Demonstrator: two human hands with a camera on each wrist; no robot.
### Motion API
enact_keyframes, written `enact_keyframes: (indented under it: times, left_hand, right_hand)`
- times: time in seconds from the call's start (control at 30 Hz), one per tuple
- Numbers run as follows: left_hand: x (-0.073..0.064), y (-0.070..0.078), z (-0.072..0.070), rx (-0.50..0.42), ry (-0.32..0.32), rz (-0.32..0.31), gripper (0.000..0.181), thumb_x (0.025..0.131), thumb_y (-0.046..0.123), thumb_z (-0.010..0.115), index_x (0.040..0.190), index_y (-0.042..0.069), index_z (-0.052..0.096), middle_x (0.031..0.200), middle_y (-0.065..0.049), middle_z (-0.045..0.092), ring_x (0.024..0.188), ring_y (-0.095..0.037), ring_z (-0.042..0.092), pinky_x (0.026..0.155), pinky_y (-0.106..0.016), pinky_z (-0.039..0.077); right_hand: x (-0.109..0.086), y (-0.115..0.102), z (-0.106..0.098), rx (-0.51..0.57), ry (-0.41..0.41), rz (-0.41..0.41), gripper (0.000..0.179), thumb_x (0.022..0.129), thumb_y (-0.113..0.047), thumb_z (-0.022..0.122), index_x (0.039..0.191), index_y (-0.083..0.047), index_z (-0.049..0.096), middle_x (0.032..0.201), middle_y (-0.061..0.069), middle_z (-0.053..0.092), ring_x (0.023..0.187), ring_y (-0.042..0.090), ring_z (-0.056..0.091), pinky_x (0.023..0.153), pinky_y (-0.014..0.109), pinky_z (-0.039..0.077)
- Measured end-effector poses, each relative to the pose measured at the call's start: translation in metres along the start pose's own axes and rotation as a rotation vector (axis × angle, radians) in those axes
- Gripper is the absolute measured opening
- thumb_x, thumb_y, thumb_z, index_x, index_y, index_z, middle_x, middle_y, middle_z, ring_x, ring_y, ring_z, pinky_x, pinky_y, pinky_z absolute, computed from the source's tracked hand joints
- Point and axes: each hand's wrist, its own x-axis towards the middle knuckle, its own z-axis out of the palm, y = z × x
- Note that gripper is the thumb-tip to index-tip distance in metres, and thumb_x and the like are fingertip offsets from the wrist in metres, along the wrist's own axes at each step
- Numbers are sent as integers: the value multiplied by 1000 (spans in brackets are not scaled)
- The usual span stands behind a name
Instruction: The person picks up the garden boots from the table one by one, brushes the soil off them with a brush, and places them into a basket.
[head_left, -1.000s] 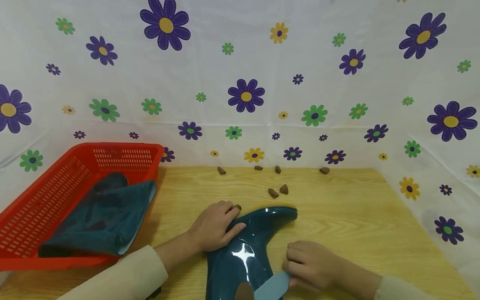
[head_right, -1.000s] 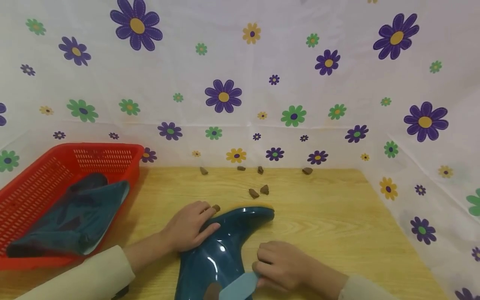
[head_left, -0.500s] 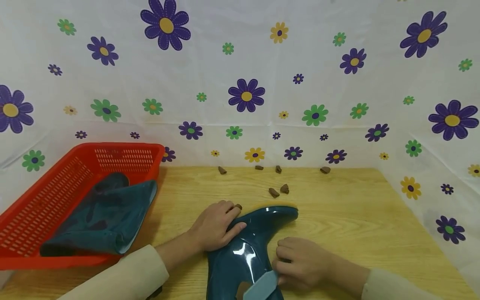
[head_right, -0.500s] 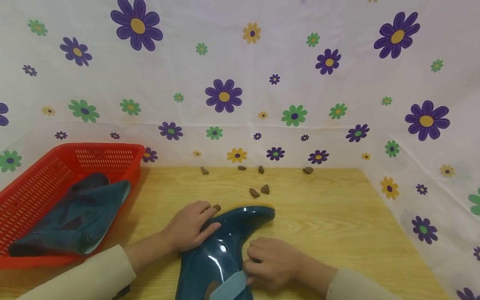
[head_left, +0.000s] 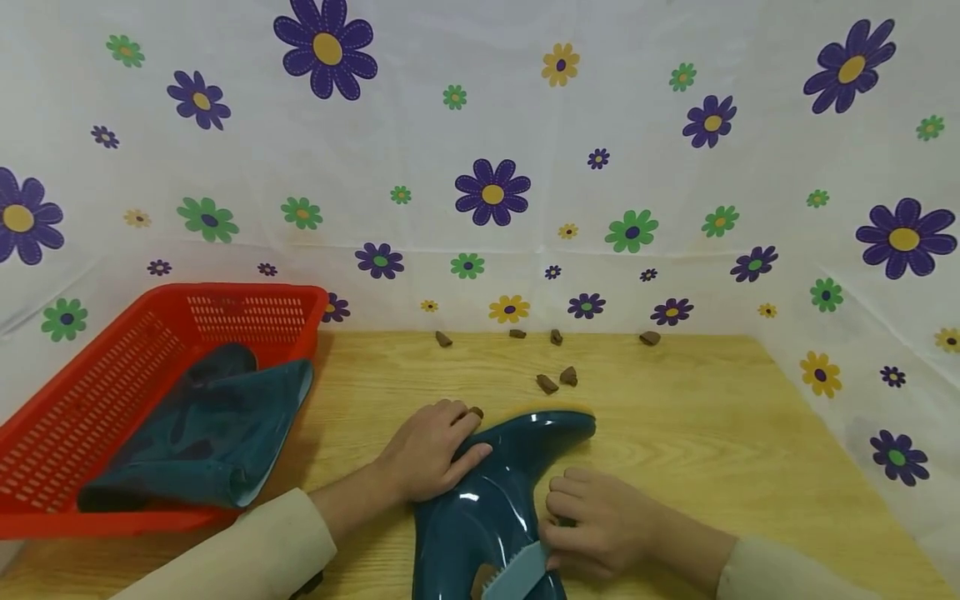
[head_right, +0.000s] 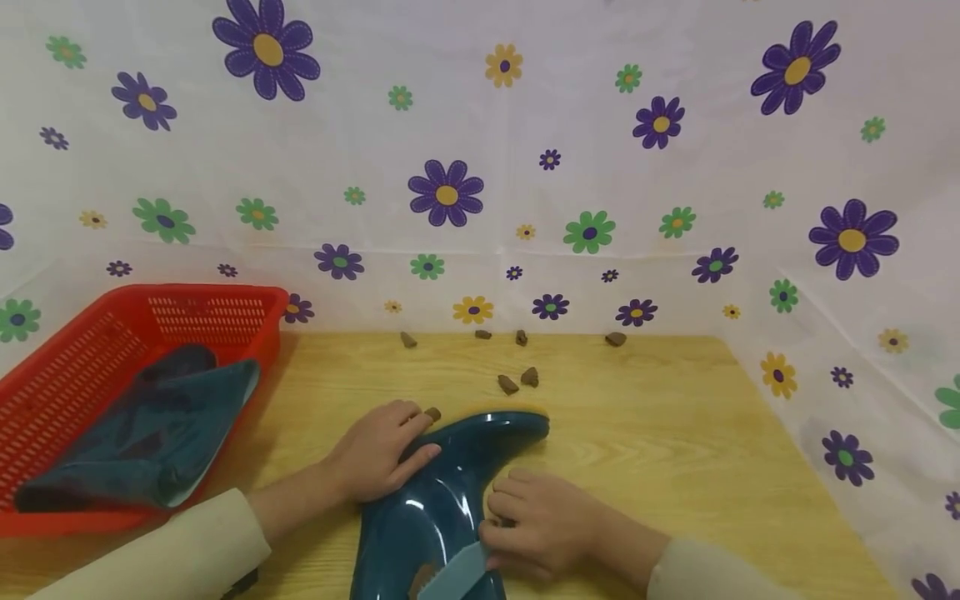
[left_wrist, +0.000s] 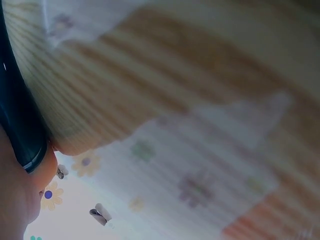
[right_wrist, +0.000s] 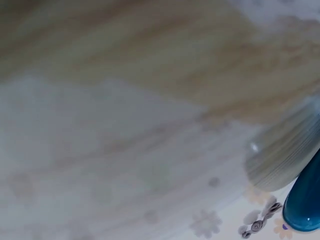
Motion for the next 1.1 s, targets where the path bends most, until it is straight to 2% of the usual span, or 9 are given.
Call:
enact_keyframes:
  times: [0.17,0.3,0.4,0.5,0.63,0.73,0.9,1.1]
  left_hand:
    - [0,0,0,-4,-4,-10,40,101,44,52,117,11,68,100,-1,62,87,-15,57,77,-33,51]
    - [-1,-1,1,-6,-8,-14,41,102,45,51,116,11,67,101,-2,62,89,-15,58,79,-34,52]
    - [-1,-2,3,-2,-8,-13,42,102,46,50,117,11,67,102,-2,62,91,-15,58,80,-34,52]
    - [-1,-3,5,2,-7,-11,43,103,47,49,118,11,67,103,-2,63,91,-15,58,81,-34,52]
    - [-1,-3,6,2,0,-9,42,102,46,49,118,11,67,103,-2,62,91,-15,58,80,-34,52]
    - [-1,-2,6,-5,2,0,41,102,44,51,117,10,67,102,-2,62,89,-16,58,79,-34,52]
    - [-2,-1,6,-11,2,6,40,102,44,51,117,10,67,102,-3,62,88,-16,58,78,-34,52]
    - [-1,-2,5,5,5,-2,40,102,45,50,117,11,66,100,-1,61,87,-15,56,76,-33,51]
  right_hand:
    - [-4,1,1,30,63,70,26,106,-36,44,102,-18,61,85,-6,48,75,6,44,69,16,35]
    - [-18,-3,-5,62,48,131,29,107,-36,39,102,-17,61,84,-8,46,71,2,40,65,10,32]
    - [-27,-7,-10,80,31,94,31,108,-36,36,102,-18,62,83,-9,46,70,0,38,63,7,29]
    - [-31,-12,-12,91,42,0,32,108,-34,37,101,-17,64,80,-9,46,69,1,38,61,8,28]
    - [-25,-15,-12,88,21,-36,26,106,-33,45,103,-18,66,80,-10,45,70,1,36,61,8,26]
    - [-15,-12,-10,90,-22,0,20,102,-35,52,104,-20,66,80,-11,44,71,1,35,62,9,24]
    - [-1,-1,-4,74,-44,5,17,97,-37,61,102,-21,66,81,-10,45,72,3,39,62,12,28]
    - [0,4,2,56,7,4,19,101,-37,54,100,-20,63,83,-9,49,73,5,43,65,14,31]
